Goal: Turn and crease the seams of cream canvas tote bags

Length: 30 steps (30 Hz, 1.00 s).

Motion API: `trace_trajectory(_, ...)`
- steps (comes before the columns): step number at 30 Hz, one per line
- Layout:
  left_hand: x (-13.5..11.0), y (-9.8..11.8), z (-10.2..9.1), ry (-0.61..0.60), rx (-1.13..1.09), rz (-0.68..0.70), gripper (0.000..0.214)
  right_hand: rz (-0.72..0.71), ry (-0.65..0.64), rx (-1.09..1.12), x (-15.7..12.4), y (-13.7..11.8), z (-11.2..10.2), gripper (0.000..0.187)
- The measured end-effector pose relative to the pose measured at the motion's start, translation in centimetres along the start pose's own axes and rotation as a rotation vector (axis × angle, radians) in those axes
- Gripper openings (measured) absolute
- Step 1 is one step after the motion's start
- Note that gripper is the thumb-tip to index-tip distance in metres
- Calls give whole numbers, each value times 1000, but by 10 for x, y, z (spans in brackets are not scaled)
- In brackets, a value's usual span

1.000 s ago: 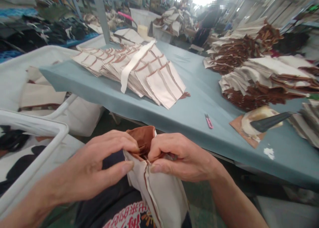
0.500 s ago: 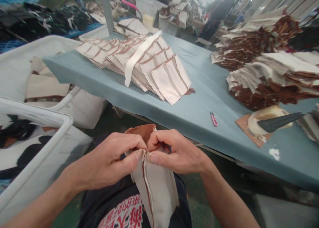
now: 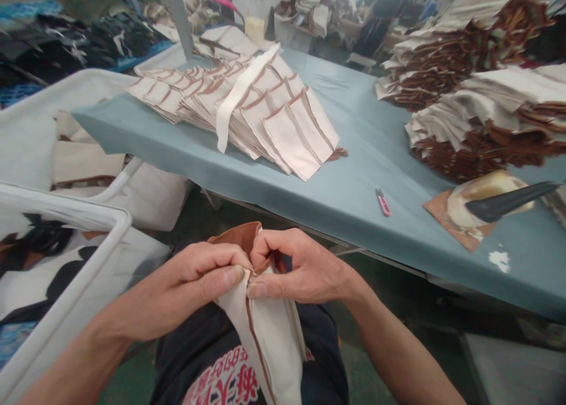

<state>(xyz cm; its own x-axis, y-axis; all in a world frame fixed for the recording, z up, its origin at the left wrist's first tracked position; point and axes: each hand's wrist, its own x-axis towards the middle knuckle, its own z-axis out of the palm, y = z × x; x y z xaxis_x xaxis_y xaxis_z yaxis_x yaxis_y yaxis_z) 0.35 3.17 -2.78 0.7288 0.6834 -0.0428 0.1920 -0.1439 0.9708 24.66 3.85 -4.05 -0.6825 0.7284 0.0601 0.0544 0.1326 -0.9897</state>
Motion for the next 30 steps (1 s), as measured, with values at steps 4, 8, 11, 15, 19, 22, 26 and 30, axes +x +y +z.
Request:
trace_trajectory(4, -3, -10, 2, 44, -22, -41, 43, -11, -2, 31, -1, 5, 1, 50)
trace_trajectory(8, -3, -6, 4, 83, -6, -40, 40, -43, 10, -25, -3, 4, 1, 41)
trace_trajectory(11, -2, 1, 5, 103, 44, -34, 38, -91, 11, -85, -4, 1, 3, 28)
trace_trajectory(15, -3, 10, 6, 130, 135, 12, 36, -112, 72, -152, -6, -4, 7, 18)
trace_trajectory(19, -4, 14, 5, 122, 218, 37, 37, -62, 93, -128, -6, -6, 11, 17)
trace_trajectory(22, -4, 12, 5, 86, 160, 14, 38, -22, 16, -26, -5, -4, 9, 23)
trace_trajectory(26, -4, 4, 8, 89, 82, -23, 41, 12, 0, 39, -4, -2, 9, 19)
trace_trajectory(30, -6, 4, 9, 103, 117, -18, 43, -14, 49, 79, -1, -3, 13, 19)
